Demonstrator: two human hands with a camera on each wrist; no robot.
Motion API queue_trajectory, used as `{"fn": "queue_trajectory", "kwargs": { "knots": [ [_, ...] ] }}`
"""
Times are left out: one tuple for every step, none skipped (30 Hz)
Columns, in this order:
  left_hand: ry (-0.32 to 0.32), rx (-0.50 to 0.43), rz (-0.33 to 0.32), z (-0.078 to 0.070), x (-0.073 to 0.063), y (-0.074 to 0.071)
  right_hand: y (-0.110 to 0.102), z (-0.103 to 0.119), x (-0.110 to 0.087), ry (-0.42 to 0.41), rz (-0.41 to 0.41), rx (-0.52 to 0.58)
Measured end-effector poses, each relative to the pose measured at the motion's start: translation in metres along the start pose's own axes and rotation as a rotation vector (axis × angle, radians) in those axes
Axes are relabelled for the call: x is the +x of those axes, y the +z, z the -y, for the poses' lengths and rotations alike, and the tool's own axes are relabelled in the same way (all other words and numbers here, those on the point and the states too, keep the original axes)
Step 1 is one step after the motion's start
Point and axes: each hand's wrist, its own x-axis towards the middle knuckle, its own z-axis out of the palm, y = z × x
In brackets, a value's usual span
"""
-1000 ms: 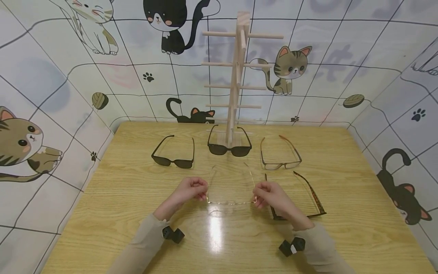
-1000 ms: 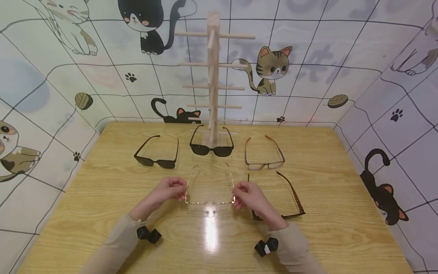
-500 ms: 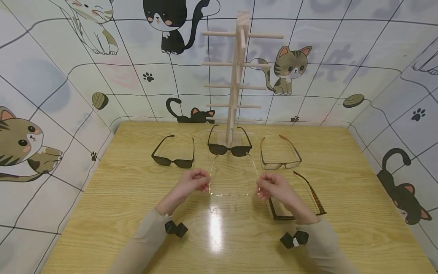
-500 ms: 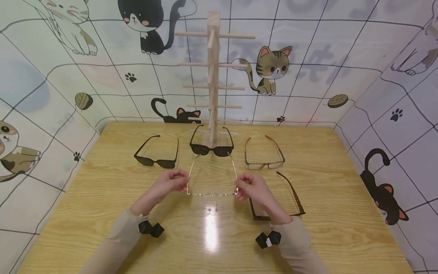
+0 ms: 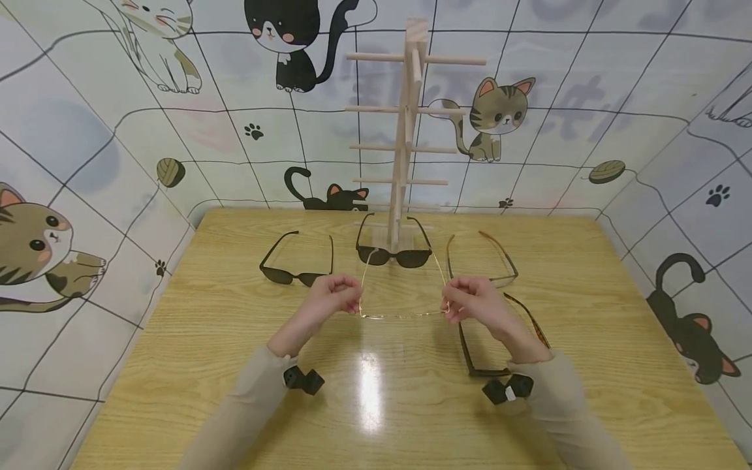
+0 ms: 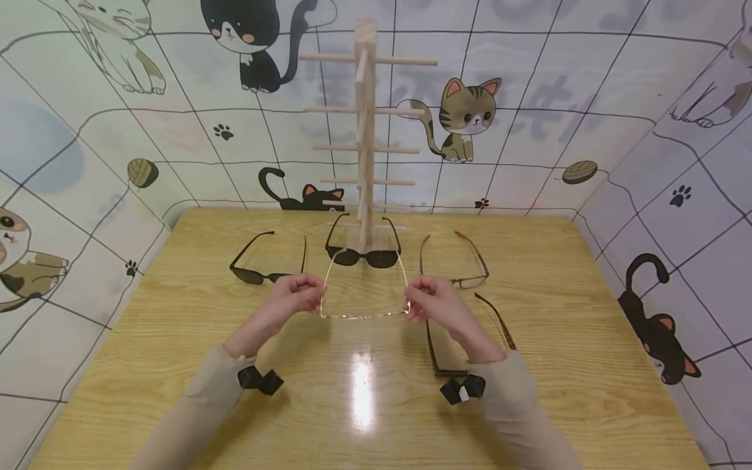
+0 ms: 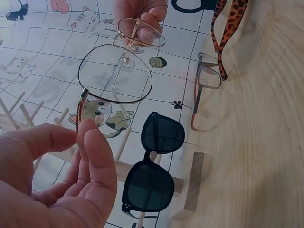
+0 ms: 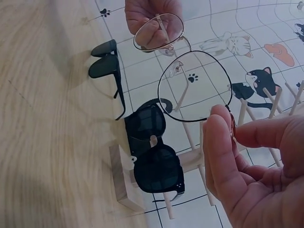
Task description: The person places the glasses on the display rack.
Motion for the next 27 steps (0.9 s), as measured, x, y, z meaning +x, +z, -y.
{"fn": "queue_trajectory", "kwargs": {
  "knots": [
    [0.005, 0.002, -0.007, -0.002, 0.001, 0.000, -0.001, 0.001, 0.001, 0.000, 0.002, 0.003],
    [0.008, 0.001, -0.014, -0.004, 0.001, 0.000, -0.002, 0.003, 0.003, 0.003, 0.003, 0.009],
    [0.011, 0.002, -0.020, -0.007, 0.002, 0.000, -0.002, 0.005, 0.004, 0.006, 0.004, 0.014],
    [0.015, 0.001, -0.026, -0.009, 0.003, 0.000, -0.003, 0.007, 0.005, 0.008, 0.005, 0.016],
    [0.020, 0.002, -0.031, -0.011, 0.003, 0.000, -0.004, 0.009, 0.006, 0.011, 0.005, 0.022],
    [0.022, 0.001, -0.038, -0.014, 0.004, 0.000, -0.005, 0.010, 0.008, 0.011, 0.006, 0.024],
    [0.025, -0.001, -0.046, -0.016, 0.005, -0.001, -0.005, 0.012, 0.009, 0.015, 0.005, 0.029],
    [0.023, -0.004, -0.053, -0.018, 0.006, -0.001, -0.006, 0.014, 0.010, 0.017, 0.004, 0.035],
    [0.023, -0.008, -0.057, -0.020, 0.008, -0.001, -0.007, 0.015, 0.012, 0.016, 0.002, 0.038],
    [0.021, -0.014, -0.063, -0.022, 0.009, -0.002, -0.008, 0.016, 0.014, 0.020, -0.001, 0.039],
    [0.016, -0.022, -0.069, -0.024, 0.011, -0.002, -0.008, 0.018, 0.015, 0.022, -0.005, 0.042],
    [0.012, -0.031, -0.073, -0.026, 0.012, -0.002, -0.009, 0.019, 0.017, 0.024, -0.007, 0.042],
    [0.007, -0.041, -0.077, -0.027, 0.014, -0.003, -0.009, 0.020, 0.018, 0.025, -0.010, 0.042],
    [0.002, -0.049, -0.079, -0.029, 0.016, -0.004, -0.010, 0.021, 0.019, 0.025, -0.014, 0.040],
    [-0.002, -0.056, -0.082, -0.031, 0.017, -0.005, -0.010, 0.022, 0.021, 0.027, -0.018, 0.038],
    [-0.005, -0.058, -0.085, -0.032, 0.019, -0.005, -0.011, 0.023, 0.022, 0.029, -0.020, 0.038],
    [-0.009, -0.061, -0.087, -0.033, 0.021, -0.006, -0.012, 0.024, 0.024, 0.031, -0.022, 0.043],
    [-0.012, -0.062, -0.089, -0.035, 0.023, -0.006, -0.012, 0.025, 0.025, 0.032, -0.024, 0.049],
    [-0.016, -0.064, -0.091, -0.036, 0.024, -0.006, -0.013, 0.026, 0.027, 0.035, -0.025, 0.055],
    [-0.016, -0.065, -0.089, -0.037, 0.026, -0.007, -0.013, 0.027, 0.028, 0.036, -0.027, 0.060],
    [-0.018, -0.067, -0.088, -0.038, 0.027, -0.007, -0.014, 0.028, 0.030, 0.041, -0.030, 0.068],
    [-0.021, -0.072, -0.085, -0.039, 0.029, -0.008, -0.015, 0.028, 0.031, 0.042, -0.031, 0.072],
    [-0.024, -0.077, -0.084, -0.039, 0.031, -0.008, -0.015, 0.029, 0.033, 0.044, -0.034, 0.075],
    [-0.029, -0.080, -0.082, -0.040, 0.032, -0.008, -0.016, 0.030, 0.035, 0.044, -0.036, 0.074],
    [-0.032, -0.086, -0.080, -0.041, 0.034, -0.009, -0.017, 0.030, 0.036, 0.042, -0.037, 0.068],
    [-0.036, -0.091, -0.080, -0.042, 0.035, -0.009, -0.017, 0.030, 0.038, 0.038, -0.039, 0.066],
    [-0.042, -0.095, -0.081, -0.043, 0.037, -0.010, -0.018, 0.031, 0.040, 0.037, -0.040, 0.066]
  ]
}}
